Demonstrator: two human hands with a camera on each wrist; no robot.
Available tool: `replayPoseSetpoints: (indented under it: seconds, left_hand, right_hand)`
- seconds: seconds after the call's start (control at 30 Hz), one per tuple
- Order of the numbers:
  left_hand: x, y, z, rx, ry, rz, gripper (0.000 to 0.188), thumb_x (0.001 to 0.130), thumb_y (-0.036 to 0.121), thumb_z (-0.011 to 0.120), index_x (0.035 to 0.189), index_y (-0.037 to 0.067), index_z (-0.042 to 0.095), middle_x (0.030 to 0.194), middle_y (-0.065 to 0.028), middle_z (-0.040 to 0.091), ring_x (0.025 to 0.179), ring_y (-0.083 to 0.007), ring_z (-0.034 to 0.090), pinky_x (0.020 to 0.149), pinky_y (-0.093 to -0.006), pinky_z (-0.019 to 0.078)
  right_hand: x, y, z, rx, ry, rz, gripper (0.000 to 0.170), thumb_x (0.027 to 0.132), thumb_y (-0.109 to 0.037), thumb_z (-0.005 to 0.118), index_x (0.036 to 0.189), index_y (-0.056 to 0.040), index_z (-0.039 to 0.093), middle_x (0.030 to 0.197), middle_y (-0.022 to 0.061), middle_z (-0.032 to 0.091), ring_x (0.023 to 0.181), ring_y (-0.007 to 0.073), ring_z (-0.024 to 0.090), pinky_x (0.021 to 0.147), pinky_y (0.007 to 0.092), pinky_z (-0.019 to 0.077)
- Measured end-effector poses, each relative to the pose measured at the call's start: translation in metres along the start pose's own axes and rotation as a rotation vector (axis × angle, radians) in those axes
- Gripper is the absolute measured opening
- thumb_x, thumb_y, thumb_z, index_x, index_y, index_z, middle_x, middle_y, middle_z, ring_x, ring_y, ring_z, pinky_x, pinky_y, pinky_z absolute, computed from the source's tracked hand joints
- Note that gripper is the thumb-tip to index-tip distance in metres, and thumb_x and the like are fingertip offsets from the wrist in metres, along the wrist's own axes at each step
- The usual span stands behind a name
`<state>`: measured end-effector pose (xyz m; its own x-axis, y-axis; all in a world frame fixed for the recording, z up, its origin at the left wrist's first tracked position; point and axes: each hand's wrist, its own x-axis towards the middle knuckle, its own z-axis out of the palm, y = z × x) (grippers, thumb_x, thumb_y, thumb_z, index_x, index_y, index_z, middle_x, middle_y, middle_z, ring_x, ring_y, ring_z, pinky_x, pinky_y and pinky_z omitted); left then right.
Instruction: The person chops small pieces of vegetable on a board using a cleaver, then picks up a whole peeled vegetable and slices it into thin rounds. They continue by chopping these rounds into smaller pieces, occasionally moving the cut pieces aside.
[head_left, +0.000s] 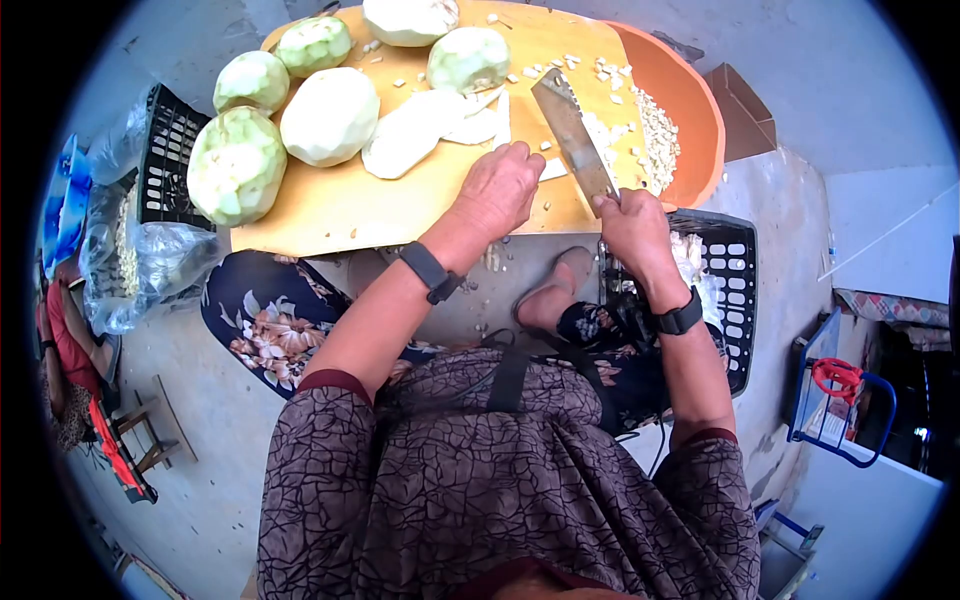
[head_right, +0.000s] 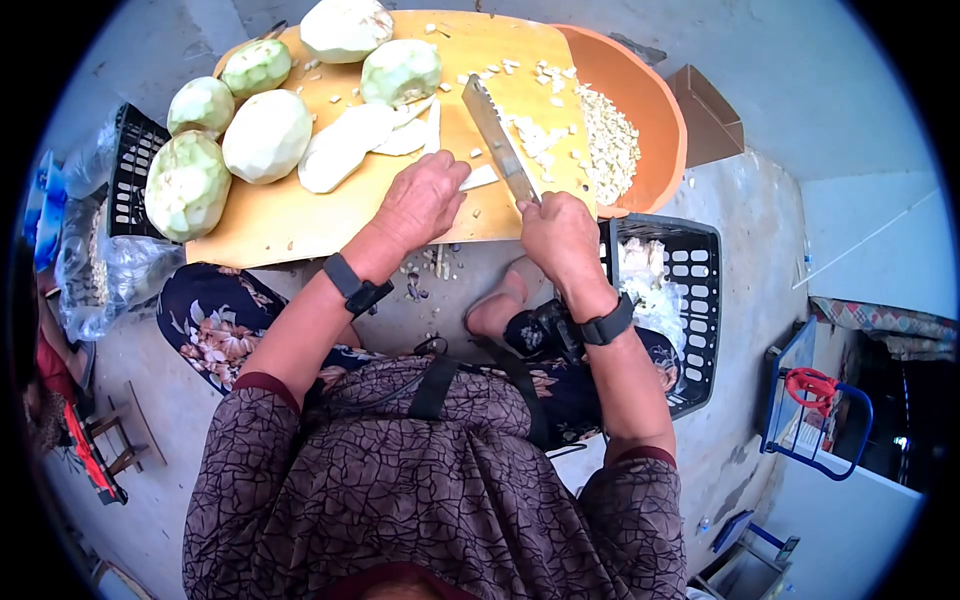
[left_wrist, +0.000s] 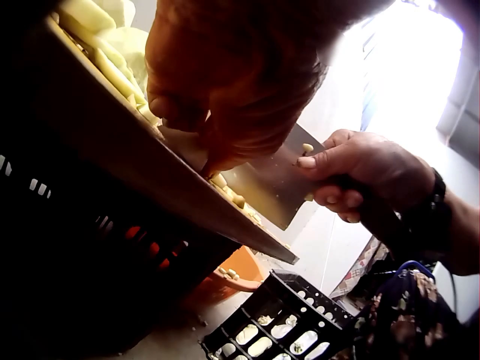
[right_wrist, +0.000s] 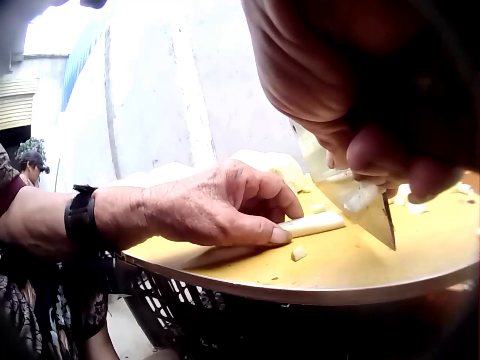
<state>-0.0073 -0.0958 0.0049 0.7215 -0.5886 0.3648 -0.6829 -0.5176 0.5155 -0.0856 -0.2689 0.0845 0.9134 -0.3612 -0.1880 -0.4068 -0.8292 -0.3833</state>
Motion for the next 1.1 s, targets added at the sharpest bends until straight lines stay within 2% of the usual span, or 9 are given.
replayPoseSetpoints:
  seconds: [0.17, 0.47, 0.67, 0.97, 1.1]
  left_hand:
    - [0.007, 0.000, 0.007, -0.027, -0.004, -0.005, 0.008, 0.081, 0.003, 0.063, 0.086, 0.000, 0.059, 0.085, -0.0178, 0.057, 0.085, -0.0373, 0.061, 0.075, -0.0449, 0.0522]
    - [0.009, -0.002, 0.009, -0.061, -0.005, -0.007, 0.008, 0.080, 0.003, 0.063, 0.087, -0.001, 0.060, 0.087, -0.0181, 0.057, 0.086, -0.0378, 0.061, 0.076, -0.0449, 0.0525]
    - [0.000, -0.002, -0.002, -0.058, 0.011, -0.020, 0.008, 0.080, 0.002, 0.062, 0.088, 0.000, 0.059, 0.087, -0.0178, 0.057, 0.086, -0.0380, 0.061, 0.076, -0.0450, 0.0526]
    - [0.004, -0.004, 0.006, -0.056, 0.012, -0.015, 0.005, 0.081, 0.000, 0.059, 0.086, 0.000, 0.058, 0.084, -0.0185, 0.059, 0.083, -0.0385, 0.062, 0.073, -0.0455, 0.0530]
    - [0.005, -0.005, 0.007, -0.066, -0.004, -0.026, 0.005, 0.080, 0.000, 0.059, 0.085, 0.000, 0.059, 0.084, -0.0186, 0.059, 0.083, -0.0385, 0.062, 0.074, -0.0453, 0.0532]
  right_hand:
    - [-0.009, -0.005, -0.011, -0.077, -0.050, -0.026, 0.036, 0.090, -0.028, 0.065, 0.080, 0.0060, 0.069, 0.079, 0.0297, 0.065, 0.081, 0.0441, 0.067, 0.074, 0.0485, 0.0520]
    - [0.000, -0.009, 0.006, -0.188, -0.060, -0.084, 0.033, 0.090, -0.027, 0.063, 0.082, 0.0049, 0.070, 0.082, 0.0287, 0.067, 0.085, 0.0434, 0.067, 0.078, 0.0470, 0.0525]
    - [0.002, -0.010, 0.002, -0.005, 0.018, -0.012, 0.036, 0.090, -0.028, 0.063, 0.082, 0.0060, 0.069, 0.080, 0.0292, 0.066, 0.081, 0.0438, 0.067, 0.077, 0.0483, 0.0517]
    - [-0.010, -0.014, -0.004, -0.074, -0.053, -0.026, 0.035, 0.090, -0.027, 0.064, 0.079, 0.0061, 0.070, 0.077, 0.0295, 0.065, 0.081, 0.0438, 0.067, 0.076, 0.0477, 0.0524]
    - [-0.004, -0.019, 0.001, -0.156, -0.095, -0.052, 0.034, 0.090, -0.028, 0.065, 0.084, 0.0044, 0.072, 0.082, 0.0287, 0.067, 0.084, 0.0433, 0.068, 0.078, 0.0475, 0.0532]
